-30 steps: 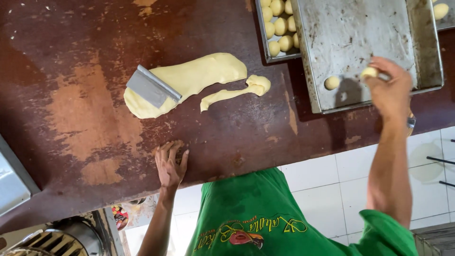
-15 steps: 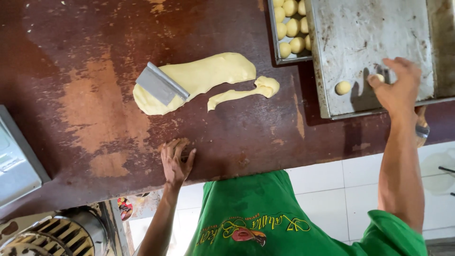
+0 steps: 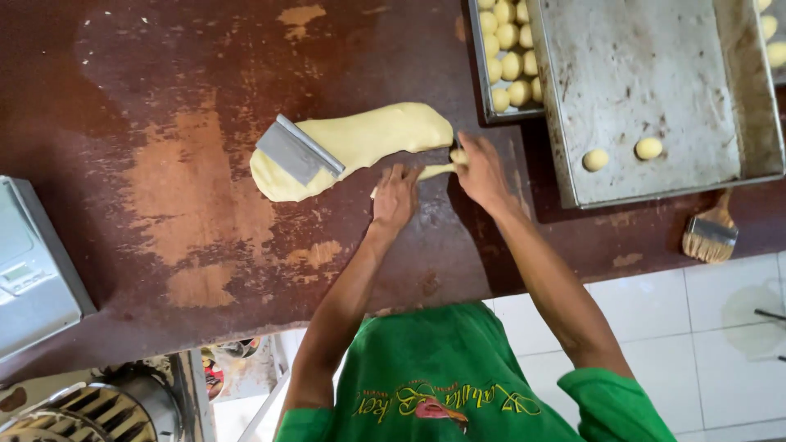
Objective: Forming small round balls of dough from a larger piece and placing them on a baking tray.
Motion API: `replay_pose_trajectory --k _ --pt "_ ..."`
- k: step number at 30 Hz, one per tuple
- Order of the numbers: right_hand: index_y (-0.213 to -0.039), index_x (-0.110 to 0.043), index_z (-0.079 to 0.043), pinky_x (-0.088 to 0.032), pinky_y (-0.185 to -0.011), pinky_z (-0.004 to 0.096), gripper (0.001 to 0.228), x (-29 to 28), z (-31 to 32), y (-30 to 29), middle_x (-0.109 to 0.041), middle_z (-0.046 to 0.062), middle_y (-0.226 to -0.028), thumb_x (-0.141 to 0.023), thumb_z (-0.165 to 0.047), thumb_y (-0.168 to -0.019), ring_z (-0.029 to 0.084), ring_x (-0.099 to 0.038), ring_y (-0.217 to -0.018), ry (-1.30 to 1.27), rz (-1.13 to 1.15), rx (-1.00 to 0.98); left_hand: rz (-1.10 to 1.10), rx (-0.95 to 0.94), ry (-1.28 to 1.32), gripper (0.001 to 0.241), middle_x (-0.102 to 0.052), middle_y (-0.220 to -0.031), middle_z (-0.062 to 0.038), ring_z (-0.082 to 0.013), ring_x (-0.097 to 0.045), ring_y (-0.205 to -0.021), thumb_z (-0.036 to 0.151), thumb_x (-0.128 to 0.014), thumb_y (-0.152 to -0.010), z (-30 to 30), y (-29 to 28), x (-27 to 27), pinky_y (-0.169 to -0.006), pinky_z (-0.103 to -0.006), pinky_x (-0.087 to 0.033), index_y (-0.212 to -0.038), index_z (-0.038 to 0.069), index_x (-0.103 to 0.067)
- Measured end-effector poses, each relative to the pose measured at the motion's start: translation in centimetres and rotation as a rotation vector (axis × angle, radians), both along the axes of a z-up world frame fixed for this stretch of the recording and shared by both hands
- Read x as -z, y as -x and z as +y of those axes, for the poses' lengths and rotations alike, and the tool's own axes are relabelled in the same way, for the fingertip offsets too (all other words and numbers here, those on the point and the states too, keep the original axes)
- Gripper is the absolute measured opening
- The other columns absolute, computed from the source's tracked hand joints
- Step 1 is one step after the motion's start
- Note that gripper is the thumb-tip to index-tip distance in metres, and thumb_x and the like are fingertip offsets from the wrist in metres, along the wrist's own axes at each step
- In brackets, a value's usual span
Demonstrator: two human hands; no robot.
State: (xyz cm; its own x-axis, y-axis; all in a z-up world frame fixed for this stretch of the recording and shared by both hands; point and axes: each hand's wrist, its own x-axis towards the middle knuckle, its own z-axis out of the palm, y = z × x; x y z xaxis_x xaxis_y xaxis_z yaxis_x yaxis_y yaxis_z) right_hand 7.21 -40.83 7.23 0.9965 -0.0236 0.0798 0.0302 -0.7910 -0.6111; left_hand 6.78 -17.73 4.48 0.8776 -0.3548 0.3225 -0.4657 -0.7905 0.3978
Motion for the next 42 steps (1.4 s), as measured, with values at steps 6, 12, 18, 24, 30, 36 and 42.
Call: replay_pose_trajectory --k 6,12,18,24,30,36,42 --pt "-0.118 -0.074 0.006 -0.056 -0.090 0.036 0.034 1.2 -4.1 6.7 -0.075 0.009 -0.109 -0.070 0.004 -0.084 0.023 -0.070 -0.101 -0.781 0.384 0.062 0.566 0.269 0.535 0.016 -0.072 -0.095 -0.014 -0.0300 -0.071 -0.094 -0.002 -0.069 -0.076 11.2 3.7 -6.0 -0.083 -0.0411 -0.055 -0.091 0.002 -0.074" --pt "-0.112 -0.064 -0.001 -0.057 -0.083 0.031 0.026 2.5 -2.6 11.4 -0.066 0.007 -0.106 -0.065 0.011 -0.088 0.020 -0.068 -0.095 -1.373 0.331 0.265 0.540 -0.204 0.560 0.013 -0.077 -0.089 -0.013 -0.0251 -0.073 -0.085 0.009 -0.083 -0.090 24.1 5.2 -9.3 -0.080 -0.0426 -0.057 -0.085 0.003 -0.074" --pt "-0.130 -0.069 -0.011 -0.054 -0.097 0.041 0.042 -0.8 3.7 10.4 -0.066 0.013 -0.130 -0.069 0.007 -0.092 0.035 -0.065 -0.119 -0.101 -0.092 -0.026 0.197 -0.494 -0.044 0.031 -0.068 -0.116 -0.016 -0.0332 -0.066 -0.109 0.024 -0.077 -0.092 21.7 5.8 -8.5 -0.091 -0.0581 -0.049 -0.118 0.011 -0.069" --pt "-0.123 -0.067 0.000 -0.043 -0.102 0.047 0.047 -2.1 4.8 10.1 -0.061 0.021 -0.137 -0.072 0.000 -0.076 0.042 -0.054 -0.123 -0.065 0.000 -0.115 0.036 0.091 0.396 0.030 -0.067 -0.129 -0.015 -0.0279 -0.061 -0.125 0.015 -0.068 -0.094 9.5 8.0 -6.3 -0.100 -0.0454 -0.054 -0.123 0.007 -0.070" --pt "-0.130 -0.074 -0.014 -0.047 -0.110 0.043 0.034 1.0 3.3 12.1 -0.069 0.004 -0.135 -0.062 -0.003 -0.100 0.029 -0.058 -0.124 0.032 0.238 -0.206 0.212 0.167 0.316 0.018 -0.073 -0.120 -0.020 -0.0342 -0.068 -0.117 0.006 -0.067 -0.096 7.6 9.2 -2.7 -0.102 -0.0433 -0.056 -0.109 -0.003 -0.075" --pt "-0.142 -0.062 -0.002 -0.031 -0.112 0.065 0.051 0.0 6.4 15.1 -0.055 0.018 -0.148 -0.060 -0.009 -0.092 0.044 -0.043 -0.140 0.234 0.000 -0.143 0.187 0.108 0.263 0.019 -0.073 -0.121 -0.019 -0.0334 -0.066 -0.124 0.003 -0.071 -0.092 9.1 11.2 0.8 -0.107 -0.0424 -0.053 -0.108 -0.003 -0.077" --pt "-0.142 -0.060 -0.010 -0.008 -0.121 0.074 0.041 1.8 7.5 15.4 -0.043 0.017 -0.161 -0.058 -0.029 -0.105 0.049 -0.026 -0.154 0.210 0.028 -0.058 0.186 0.076 0.314 0.017 -0.075 -0.121 -0.014 -0.0302 -0.066 -0.128 0.004 -0.073 -0.092 9.9 10.9 0.2 -0.109 -0.0404 -0.055 -0.107 -0.001 -0.078"
